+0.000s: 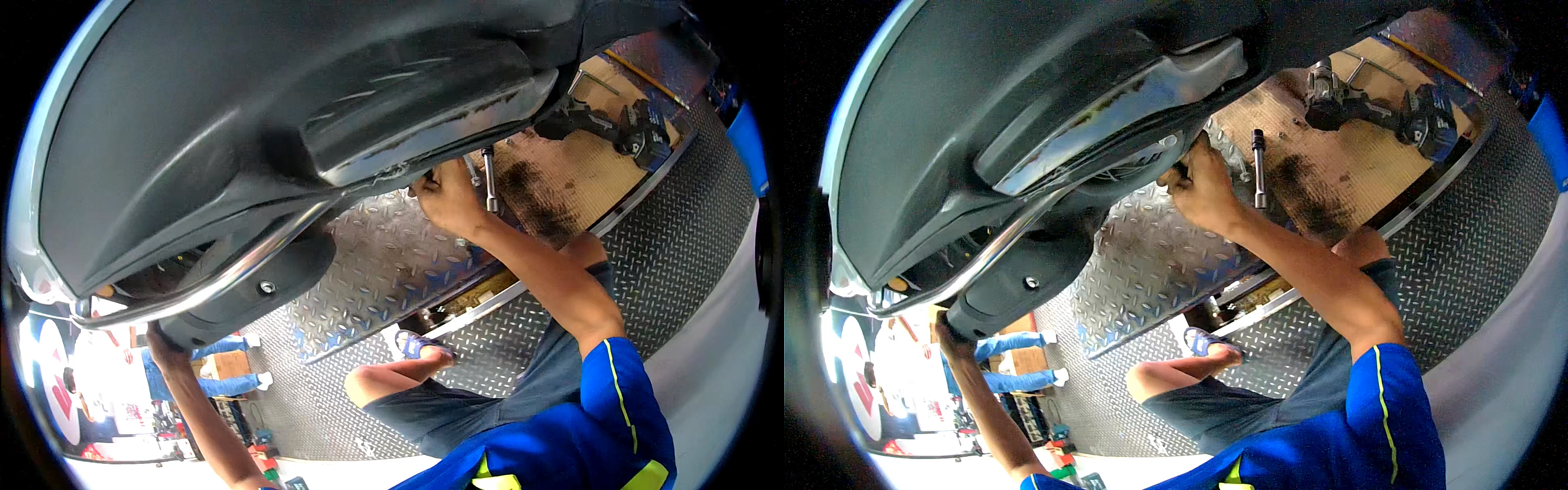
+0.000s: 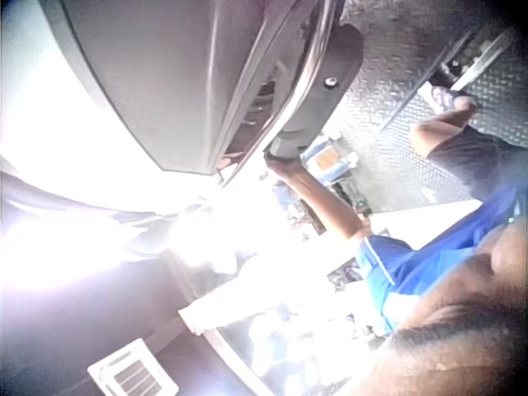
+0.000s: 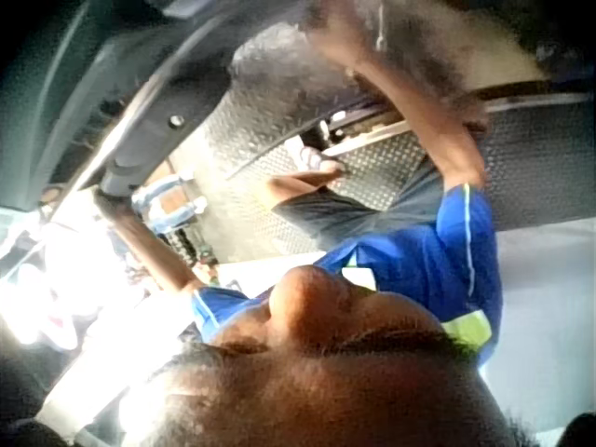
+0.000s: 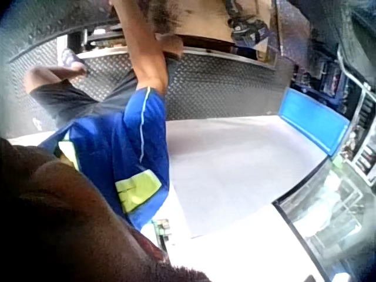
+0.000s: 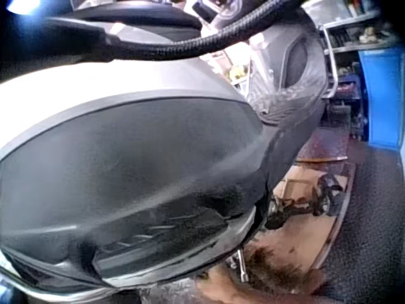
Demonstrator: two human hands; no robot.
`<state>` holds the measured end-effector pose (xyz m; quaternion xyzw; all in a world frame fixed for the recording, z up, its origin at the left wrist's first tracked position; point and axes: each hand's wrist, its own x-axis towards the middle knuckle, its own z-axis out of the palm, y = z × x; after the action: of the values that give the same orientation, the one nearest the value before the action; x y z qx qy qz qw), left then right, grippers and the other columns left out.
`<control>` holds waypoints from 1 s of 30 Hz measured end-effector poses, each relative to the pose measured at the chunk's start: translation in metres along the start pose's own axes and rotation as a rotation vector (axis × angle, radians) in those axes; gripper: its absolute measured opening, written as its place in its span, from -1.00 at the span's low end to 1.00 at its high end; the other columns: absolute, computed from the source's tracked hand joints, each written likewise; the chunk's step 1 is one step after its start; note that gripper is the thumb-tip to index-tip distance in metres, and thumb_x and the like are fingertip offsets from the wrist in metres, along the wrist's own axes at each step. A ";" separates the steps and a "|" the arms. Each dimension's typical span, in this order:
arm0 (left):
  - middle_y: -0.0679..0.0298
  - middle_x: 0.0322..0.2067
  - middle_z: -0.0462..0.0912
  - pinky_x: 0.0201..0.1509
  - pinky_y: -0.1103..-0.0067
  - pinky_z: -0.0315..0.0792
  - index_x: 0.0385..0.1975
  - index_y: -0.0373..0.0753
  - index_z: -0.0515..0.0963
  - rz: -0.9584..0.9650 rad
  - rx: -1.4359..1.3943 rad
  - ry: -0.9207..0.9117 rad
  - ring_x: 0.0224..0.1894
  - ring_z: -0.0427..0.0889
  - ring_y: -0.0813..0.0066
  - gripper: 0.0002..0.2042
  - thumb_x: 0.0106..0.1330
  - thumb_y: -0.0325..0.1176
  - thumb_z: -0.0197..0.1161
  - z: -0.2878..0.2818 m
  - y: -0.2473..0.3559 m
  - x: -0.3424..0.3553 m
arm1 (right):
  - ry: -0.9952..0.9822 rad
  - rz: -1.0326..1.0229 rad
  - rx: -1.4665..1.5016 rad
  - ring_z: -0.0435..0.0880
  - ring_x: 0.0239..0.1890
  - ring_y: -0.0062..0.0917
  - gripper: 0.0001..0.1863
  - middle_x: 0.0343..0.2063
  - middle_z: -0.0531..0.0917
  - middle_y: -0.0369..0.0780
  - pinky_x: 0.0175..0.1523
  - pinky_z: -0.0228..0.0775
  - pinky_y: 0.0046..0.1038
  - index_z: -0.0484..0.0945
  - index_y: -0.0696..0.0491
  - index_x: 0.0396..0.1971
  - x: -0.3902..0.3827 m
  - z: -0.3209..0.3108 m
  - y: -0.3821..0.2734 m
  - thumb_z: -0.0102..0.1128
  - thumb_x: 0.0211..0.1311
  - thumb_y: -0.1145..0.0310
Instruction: The person works on the underside of a scooter by hand and using a socket wrench, removing and replacing bolts near the rear wheel and exhaust area.
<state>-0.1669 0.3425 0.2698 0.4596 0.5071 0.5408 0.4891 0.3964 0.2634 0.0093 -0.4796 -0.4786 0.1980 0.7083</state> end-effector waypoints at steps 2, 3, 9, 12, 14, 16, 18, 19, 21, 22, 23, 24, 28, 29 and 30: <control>0.09 0.13 0.63 0.26 0.25 0.51 0.18 -0.35 0.52 -0.030 -0.014 0.071 0.15 0.63 0.15 -0.53 0.47 -0.09 0.14 0.007 0.003 0.000 | -0.041 0.063 0.030 0.84 -0.26 -0.30 -0.62 -0.34 0.75 -0.05 -0.23 0.63 -0.39 0.24 0.26 0.00 0.002 -0.002 -0.001 0.10 0.22 0.73; 0.08 0.13 0.63 0.26 0.24 0.51 0.18 -0.35 0.52 -0.031 -0.023 0.073 0.14 0.63 0.14 -0.53 0.47 -0.09 0.15 -0.005 0.006 0.005 | -0.024 0.007 0.015 0.82 -0.29 -0.30 -0.63 -0.35 0.74 -0.05 -0.25 0.61 -0.39 0.25 0.26 -0.02 0.001 0.001 0.002 0.12 0.21 0.72; 0.04 0.01 0.71 0.28 0.15 0.51 0.09 -0.29 0.60 0.013 -0.030 0.055 0.10 0.67 0.10 -0.61 0.48 -0.13 0.12 0.013 0.007 -0.013 | 0.140 -0.318 -0.200 0.67 -0.37 -0.20 -0.60 -0.41 0.66 -0.08 -0.26 0.48 -0.33 0.41 0.25 -0.07 -0.012 -0.001 0.022 0.27 0.06 0.61; 0.03 0.01 0.70 0.25 0.17 0.53 0.10 -0.30 0.57 0.077 0.032 0.117 0.08 0.67 0.12 -0.59 0.46 -0.10 0.17 -0.004 0.024 -0.018 | 0.163 -0.402 -0.080 0.63 -0.21 -0.09 -0.65 -0.28 0.64 -0.03 -0.07 0.45 -0.19 0.54 0.18 -0.12 -0.018 0.018 0.023 0.25 0.01 0.61; 0.02 0.00 0.67 0.18 0.22 0.57 0.12 -0.32 0.50 0.166 0.163 0.077 0.04 0.67 0.15 -0.57 0.43 -0.11 0.21 -0.021 0.022 -0.013 | 0.094 -0.293 0.043 0.62 -0.15 -0.06 -0.67 -0.23 0.64 -0.02 0.01 0.43 -0.15 0.60 0.16 -0.15 -0.029 0.024 0.032 0.23 0.00 0.61; 0.10 0.09 0.67 0.21 0.21 0.55 0.13 -0.26 0.56 0.111 0.025 -0.005 0.10 0.66 0.19 -0.56 0.44 -0.06 0.24 0.002 0.015 -0.018 | 0.096 -0.355 -0.108 0.62 -0.29 -0.19 -0.72 -0.35 0.63 -0.08 -0.16 0.43 -0.22 0.60 0.15 -0.20 -0.022 0.016 0.043 0.21 0.00 0.62; 0.05 0.07 0.65 0.16 0.26 0.56 0.18 -0.29 0.48 0.194 0.045 0.058 0.07 0.66 0.18 -0.54 0.47 -0.07 0.17 0.000 -0.007 -0.021 | 0.082 -0.376 -0.238 0.60 -0.42 -0.29 -0.76 -0.46 0.61 -0.12 -0.31 0.40 -0.28 0.60 0.16 -0.25 -0.017 0.008 0.050 0.21 0.01 0.63; 0.05 0.01 0.65 0.12 0.30 0.59 0.18 -0.34 0.45 0.250 0.056 0.157 0.01 0.68 0.19 -0.55 0.49 -0.11 0.13 0.028 -0.013 -0.042 | 0.096 -0.315 -0.172 0.57 -0.47 -0.34 -0.81 -0.50 0.59 -0.14 -0.37 0.35 -0.31 0.59 0.16 -0.29 -0.018 0.006 0.046 0.21 0.04 0.64; 0.06 0.14 0.59 0.30 0.30 0.41 0.23 -0.30 0.43 0.244 -0.195 0.154 0.16 0.58 0.19 -0.48 0.51 0.01 0.09 -0.007 -0.041 -0.039 | 0.118 -0.206 -0.032 0.50 -0.58 -0.43 -0.90 -0.59 0.55 -0.17 -0.49 0.25 -0.35 0.56 0.18 -0.38 -0.016 0.007 0.040 0.20 0.08 0.65; 0.05 0.19 0.54 0.36 0.29 0.34 0.26 -0.30 0.41 0.262 -0.192 0.216 0.21 0.54 0.20 -0.47 0.53 0.01 0.07 0.018 -0.058 -0.043 | 0.140 -0.152 -0.002 0.51 -0.57 -0.45 -0.92 -0.59 0.55 -0.17 -0.49 0.25 -0.36 0.54 0.19 -0.39 -0.015 0.008 0.045 0.19 0.10 0.65; 0.04 0.24 0.50 0.42 0.29 0.27 0.29 -0.31 0.39 0.280 -0.186 0.285 0.26 0.50 0.20 -0.46 0.54 0.00 0.05 0.047 -0.072 -0.056 | 0.156 -0.096 0.035 0.51 -0.57 -0.46 -0.93 -0.59 0.56 -0.16 -0.49 0.25 -0.38 0.53 0.20 -0.40 -0.011 0.007 0.047 0.18 0.12 0.66; 0.04 0.28 0.46 0.45 0.23 0.21 0.35 -0.27 0.35 0.376 -0.045 0.334 0.33 0.43 0.20 -0.45 0.56 0.02 0.00 0.041 -0.085 -0.070 | 0.137 -0.225 -0.036 0.54 -0.55 -0.50 -0.91 -0.60 0.57 -0.14 -0.49 0.26 -0.41 0.51 0.22 -0.37 -0.009 0.007 0.040 0.15 0.13 0.69; 0.10 0.10 0.53 0.28 0.25 0.39 0.27 -0.23 0.40 0.545 0.327 0.472 0.18 0.51 0.31 -0.50 0.58 0.05 -0.01 0.041 -0.179 -0.107 | 0.209 -0.183 0.255 0.54 -0.49 -0.48 -0.82 -0.51 0.59 -0.11 -0.42 0.30 -0.36 0.50 0.20 -0.25 -0.008 0.023 0.038 0.12 0.13 0.70; 0.14 0.00 0.57 0.21 0.32 0.45 0.20 -0.24 0.42 0.383 0.222 0.426 0.09 0.56 0.36 -0.52 0.58 0.05 0.00 0.078 -0.204 -0.122 | 0.156 -0.129 0.150 0.52 -0.49 -0.50 -0.82 -0.49 0.59 -0.13 -0.42 0.30 -0.38 0.50 0.20 -0.25 -0.006 0.014 0.043 0.11 0.14 0.70; 0.24 -0.21 0.60 0.02 0.42 0.54 0.03 -0.23 0.47 0.288 0.250 0.195 -0.10 0.59 0.43 -0.57 0.56 0.06 0.02 0.073 -0.231 -0.128 | 0.097 -0.062 0.063 0.50 -0.48 -0.51 -0.82 -0.48 0.58 -0.14 -0.41 0.29 -0.40 0.49 0.19 -0.24 -0.014 0.010 0.045 0.10 0.15 0.69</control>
<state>-0.0672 0.2238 0.0433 0.5297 0.5442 0.5799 0.2947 0.3892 0.2787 -0.0353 -0.4510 -0.4519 0.1675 0.7512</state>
